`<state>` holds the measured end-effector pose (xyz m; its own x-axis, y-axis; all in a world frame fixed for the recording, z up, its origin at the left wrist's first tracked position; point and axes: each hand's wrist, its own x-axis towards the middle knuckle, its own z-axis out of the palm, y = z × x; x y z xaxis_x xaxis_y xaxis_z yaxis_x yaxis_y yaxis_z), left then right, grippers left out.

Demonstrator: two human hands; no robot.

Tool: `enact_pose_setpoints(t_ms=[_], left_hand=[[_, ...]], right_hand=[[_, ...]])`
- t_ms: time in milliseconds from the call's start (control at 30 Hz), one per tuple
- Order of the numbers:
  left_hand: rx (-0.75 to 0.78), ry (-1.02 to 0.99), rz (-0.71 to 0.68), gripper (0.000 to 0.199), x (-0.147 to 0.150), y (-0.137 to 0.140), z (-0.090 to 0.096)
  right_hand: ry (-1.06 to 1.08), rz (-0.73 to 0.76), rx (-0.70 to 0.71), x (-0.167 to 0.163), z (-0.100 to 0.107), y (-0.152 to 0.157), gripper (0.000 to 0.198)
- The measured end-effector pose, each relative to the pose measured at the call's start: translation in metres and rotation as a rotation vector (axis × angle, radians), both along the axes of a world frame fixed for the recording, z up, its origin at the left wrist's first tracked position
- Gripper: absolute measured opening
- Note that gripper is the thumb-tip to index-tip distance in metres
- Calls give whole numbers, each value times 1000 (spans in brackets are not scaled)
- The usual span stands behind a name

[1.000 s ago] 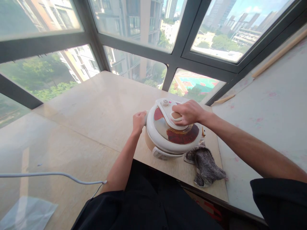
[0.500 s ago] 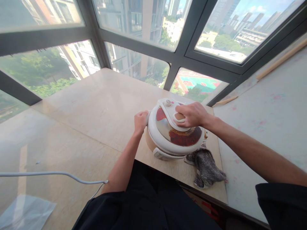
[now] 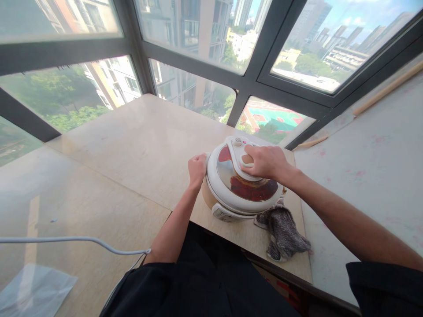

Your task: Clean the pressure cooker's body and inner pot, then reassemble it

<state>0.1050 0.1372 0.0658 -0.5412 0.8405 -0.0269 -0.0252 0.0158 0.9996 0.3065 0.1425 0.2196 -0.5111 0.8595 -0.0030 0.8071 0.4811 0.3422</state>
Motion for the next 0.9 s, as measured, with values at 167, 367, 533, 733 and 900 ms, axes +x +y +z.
enact_pose_setpoints(t_ms=[167, 367, 533, 733, 900], left_hand=[[5, -11, 14, 39, 0, 1, 0], [-42, -59, -20, 36, -4, 0, 5], [-92, -107, -17, 34, -5, -2, 14], [-91, -114, -10, 33, -4, -4, 18], [-90, -131, -14, 33, -4, -3, 16]], right_hand=[[21, -12, 8, 0, 0, -3, 50], [39, 53, -11, 4, 2, -1, 45], [39, 105, -44, 5, 13, 5, 47], [76, 50, 30, 8, 32, 16, 50], [98, 35, 20, 19, 28, 15, 46]])
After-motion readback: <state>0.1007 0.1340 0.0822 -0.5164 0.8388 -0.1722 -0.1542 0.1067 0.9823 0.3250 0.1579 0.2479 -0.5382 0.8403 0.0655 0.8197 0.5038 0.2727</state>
